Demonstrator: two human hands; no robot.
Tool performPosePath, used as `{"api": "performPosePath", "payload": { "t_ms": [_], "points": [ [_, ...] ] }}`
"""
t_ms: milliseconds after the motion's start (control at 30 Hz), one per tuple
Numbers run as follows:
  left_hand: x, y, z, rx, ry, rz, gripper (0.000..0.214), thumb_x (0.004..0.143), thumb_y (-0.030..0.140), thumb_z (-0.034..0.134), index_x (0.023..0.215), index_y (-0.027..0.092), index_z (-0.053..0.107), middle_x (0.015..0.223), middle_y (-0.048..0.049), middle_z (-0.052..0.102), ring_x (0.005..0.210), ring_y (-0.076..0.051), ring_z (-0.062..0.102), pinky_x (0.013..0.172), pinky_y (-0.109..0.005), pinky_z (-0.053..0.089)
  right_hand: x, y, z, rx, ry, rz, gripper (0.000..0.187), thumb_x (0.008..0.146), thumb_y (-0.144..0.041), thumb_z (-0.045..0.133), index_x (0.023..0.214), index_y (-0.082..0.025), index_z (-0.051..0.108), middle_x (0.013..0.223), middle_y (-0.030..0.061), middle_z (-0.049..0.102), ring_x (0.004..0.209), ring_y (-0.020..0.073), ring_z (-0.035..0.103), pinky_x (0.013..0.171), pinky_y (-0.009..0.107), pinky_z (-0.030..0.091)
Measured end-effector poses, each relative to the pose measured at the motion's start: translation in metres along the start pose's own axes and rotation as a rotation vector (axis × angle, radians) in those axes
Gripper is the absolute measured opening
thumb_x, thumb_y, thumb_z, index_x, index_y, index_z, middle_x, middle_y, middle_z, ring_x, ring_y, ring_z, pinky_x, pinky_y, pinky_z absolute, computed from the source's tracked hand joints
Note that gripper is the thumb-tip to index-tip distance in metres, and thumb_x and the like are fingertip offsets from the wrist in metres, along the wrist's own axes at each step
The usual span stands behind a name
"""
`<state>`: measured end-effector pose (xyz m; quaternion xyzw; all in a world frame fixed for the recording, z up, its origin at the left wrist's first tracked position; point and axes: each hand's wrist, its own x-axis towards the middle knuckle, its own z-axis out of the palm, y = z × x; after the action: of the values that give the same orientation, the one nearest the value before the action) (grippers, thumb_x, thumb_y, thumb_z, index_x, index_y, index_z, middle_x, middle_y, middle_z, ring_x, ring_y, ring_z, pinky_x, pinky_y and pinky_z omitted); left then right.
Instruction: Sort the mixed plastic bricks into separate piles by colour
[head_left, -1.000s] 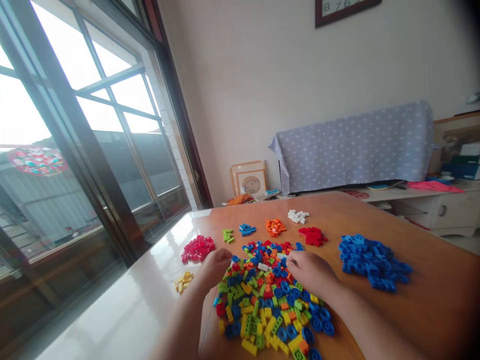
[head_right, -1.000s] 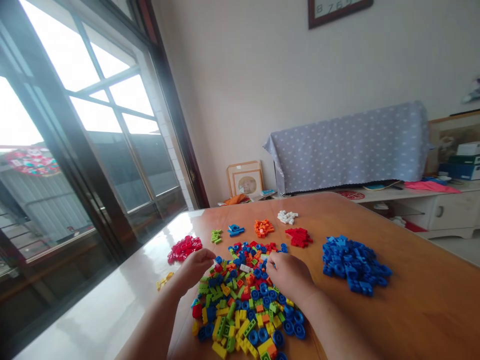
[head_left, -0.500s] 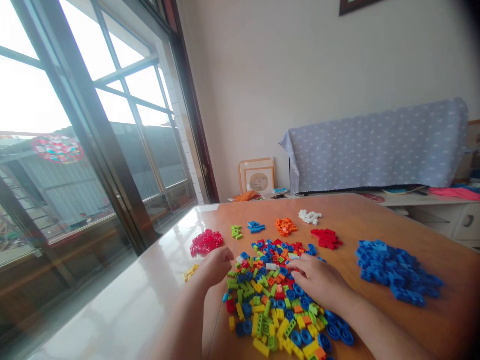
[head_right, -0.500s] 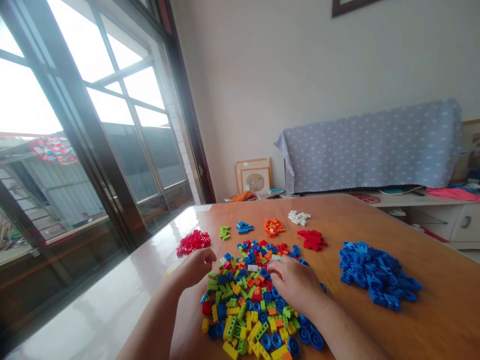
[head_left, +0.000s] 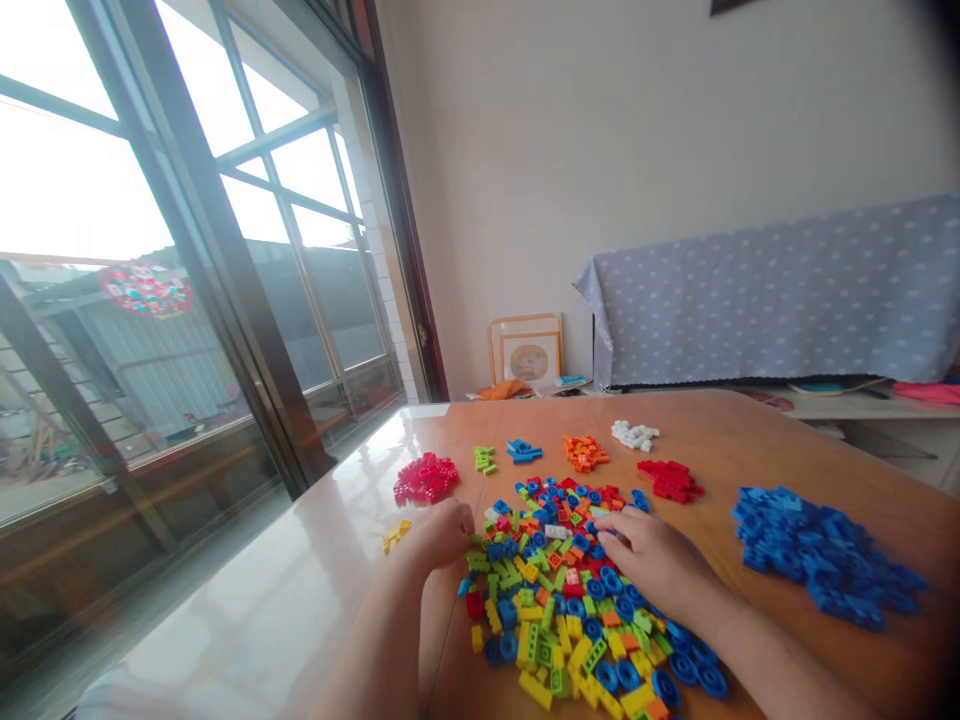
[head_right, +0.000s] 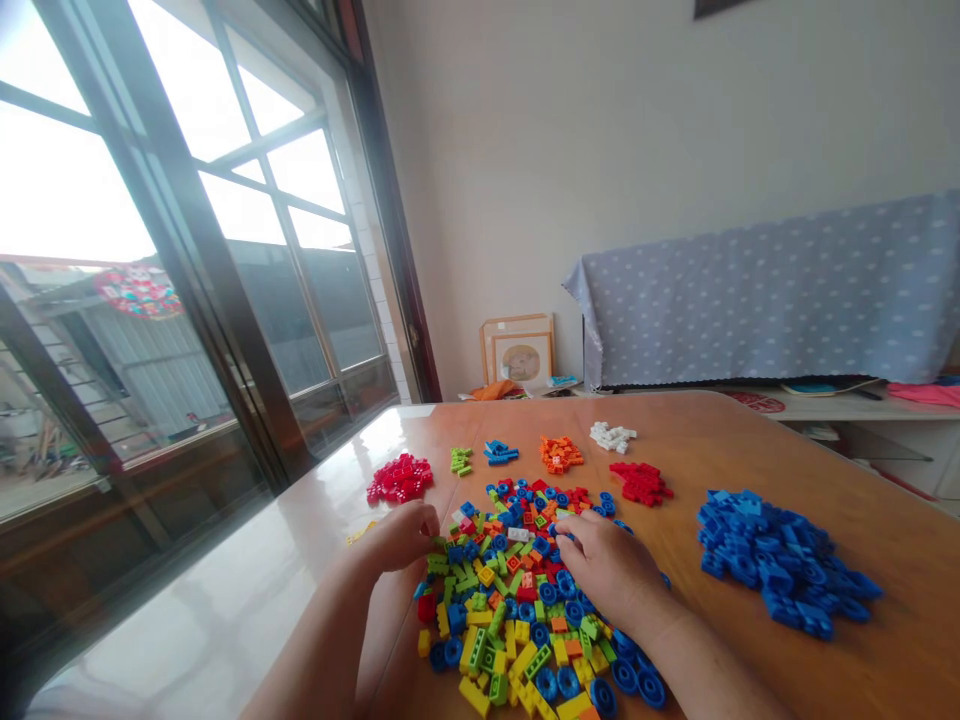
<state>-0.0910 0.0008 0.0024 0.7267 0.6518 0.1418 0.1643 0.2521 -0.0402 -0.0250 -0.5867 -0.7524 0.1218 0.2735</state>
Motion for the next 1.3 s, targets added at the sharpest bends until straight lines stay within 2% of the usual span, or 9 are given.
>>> {"api": "performPosePath", "payload": {
  "t_ms": [100,233,433,533,733,867,1100,1300],
  "points": [
    [0.001,-0.002,0.001,0.043,0.038,-0.008,0.013,0.064,0.022,0.077,0.073,0.020,0.068,0.073,-0.0014,0.065,0.067,-0.017,0.055,0.058,-0.025,0.034,0.000,-0.002,-0.004,0.002,0.019,-0.005,0.034,0.094,-0.035,0.046,0.111,-0.028,0.074,0.111,0.0042,0.072,0.096,0.0194,0.067,0.085,0.028,0.047],
    [0.005,0.005,0.000,0.088,0.162,-0.033,0.007,0.074,0.012,0.061,0.075,0.019,0.064,0.074,-0.0029,0.063,0.069,-0.017,0.054,0.058,-0.027,0.030,-0.001,-0.007,-0.010,0.004,0.037,-0.006,0.034,0.093,-0.035,0.046,0.110,-0.029,0.075,0.105,0.0052,0.073,0.094,0.0200,0.067,0.083,0.027,0.047],
    [0.029,0.016,-0.006,0.116,0.279,-0.067,0.008,0.080,0.015,0.057,0.076,0.019,0.063,0.076,-0.0041,0.063,0.071,-0.018,0.055,0.060,-0.027,0.030,0.000,-0.007,-0.012,0.029,0.059,0.002,0.033,0.094,-0.035,0.045,0.105,-0.028,0.075,0.103,0.0041,0.072,0.090,0.0189,0.066,0.081,0.027,0.047],
    [0.049,0.011,-0.003,0.102,0.285,-0.103,0.007,0.081,0.016,0.058,0.081,0.020,0.064,0.083,-0.0048,0.067,0.075,-0.018,0.058,0.060,-0.026,0.032,0.001,-0.006,-0.012,0.040,0.071,0.000,0.033,0.094,-0.035,0.044,0.104,-0.027,0.074,0.105,0.0041,0.072,0.091,0.0189,0.066,0.082,0.027,0.046],
    [0.083,-0.002,0.022,0.067,0.261,-0.211,0.006,0.075,0.015,0.065,0.080,0.017,0.065,0.079,-0.0068,0.068,0.072,-0.020,0.062,0.059,-0.026,0.035,0.000,-0.009,-0.016,0.033,0.074,-0.009,0.031,0.094,-0.035,0.045,0.100,-0.028,0.075,0.101,0.0041,0.072,0.090,0.0193,0.065,0.082,0.027,0.046],
    [0.098,-0.003,0.029,0.040,0.294,-0.233,0.011,0.080,0.022,0.063,0.088,0.015,0.066,0.085,-0.0091,0.070,0.076,-0.021,0.063,0.061,-0.026,0.037,-0.001,-0.011,-0.018,0.025,0.059,-0.024,0.030,0.094,-0.032,0.045,0.100,-0.029,0.075,0.097,0.0037,0.073,0.089,0.0191,0.065,0.081,0.026,0.046],
    [0.107,-0.005,0.028,0.019,0.307,-0.233,0.018,0.077,0.017,0.064,0.094,0.015,0.067,0.097,-0.0099,0.072,0.087,-0.021,0.064,0.067,-0.025,0.041,0.001,-0.011,-0.017,0.029,0.035,-0.041,0.031,0.095,-0.031,0.044,0.102,-0.029,0.074,0.096,0.0027,0.073,0.089,0.0181,0.065,0.081,0.026,0.044],
    [0.110,-0.002,0.032,0.040,0.275,-0.230,0.012,0.078,0.023,0.066,0.087,0.016,0.068,0.091,-0.0103,0.073,0.082,-0.022,0.065,0.065,-0.026,0.041,0.000,-0.015,-0.020,0.043,0.010,-0.021,0.030,0.095,-0.031,0.044,0.097,-0.027,0.074,0.091,0.0028,0.073,0.087,0.0182,0.065,0.079,0.026,0.042]
  ]
}}
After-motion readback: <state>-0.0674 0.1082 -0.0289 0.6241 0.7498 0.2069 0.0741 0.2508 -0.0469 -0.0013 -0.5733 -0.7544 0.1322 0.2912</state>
